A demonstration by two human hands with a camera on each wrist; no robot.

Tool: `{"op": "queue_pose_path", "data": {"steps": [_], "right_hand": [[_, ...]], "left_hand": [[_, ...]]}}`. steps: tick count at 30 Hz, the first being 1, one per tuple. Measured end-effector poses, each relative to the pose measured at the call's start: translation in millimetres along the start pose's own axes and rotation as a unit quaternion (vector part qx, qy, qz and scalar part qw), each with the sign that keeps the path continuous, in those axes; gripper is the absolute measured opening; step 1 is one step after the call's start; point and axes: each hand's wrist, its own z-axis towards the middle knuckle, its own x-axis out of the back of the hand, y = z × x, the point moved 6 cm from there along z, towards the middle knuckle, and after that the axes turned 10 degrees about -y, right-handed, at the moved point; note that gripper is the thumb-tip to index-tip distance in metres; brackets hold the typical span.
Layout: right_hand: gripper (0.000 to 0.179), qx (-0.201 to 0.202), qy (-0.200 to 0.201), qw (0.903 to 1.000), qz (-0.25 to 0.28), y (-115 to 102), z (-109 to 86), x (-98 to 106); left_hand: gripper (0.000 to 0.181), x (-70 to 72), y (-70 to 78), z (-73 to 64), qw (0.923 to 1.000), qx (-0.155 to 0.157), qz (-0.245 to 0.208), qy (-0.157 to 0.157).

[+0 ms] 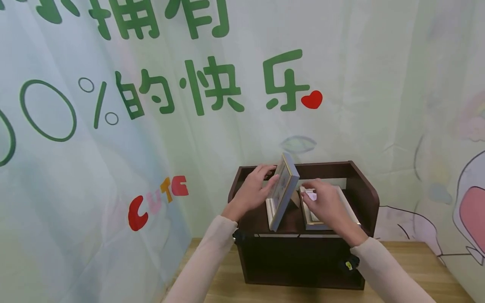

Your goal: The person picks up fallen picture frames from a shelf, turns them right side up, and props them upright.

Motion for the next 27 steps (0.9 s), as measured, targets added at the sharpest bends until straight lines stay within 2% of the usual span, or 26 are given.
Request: {"op": "queue_pose_path", "data": {"steps": [4,11,15,20,27], "right_hand": [[0.025,-0.016,-0.004,0.9992,0.037,-4.7,0.4,14.1],[0.035,-0.049,-0.022,0.9928,0.107,-16.7,1.9,29.8],[0.039,-0.062,-0.031,0.9889,0.131,-23.8,2.8,32.7],[0.045,-0.074,-0.032,0.9875,0.135,-31.5,3.6,32.4],[0.044,-0.101,-0.032,0.9859,0.129,-39.5,4.9,28.2]], "left_hand": [[0.042,-3.3,-13.7,1.5,0.9971,0.043,-0.058,0.023],[0.04,-13.7,-35.1,9.6,0.9845,0.097,-0.136,0.055],[0.038,-21.5,-47.2,11.9,0.9765,0.127,-0.164,0.06],[0.038,-32.7,-62.1,10.3,0.9677,0.154,-0.191,0.055],[0.038,-48.4,-78.0,6.3,0.9582,0.178,-0.219,0.048]]}}
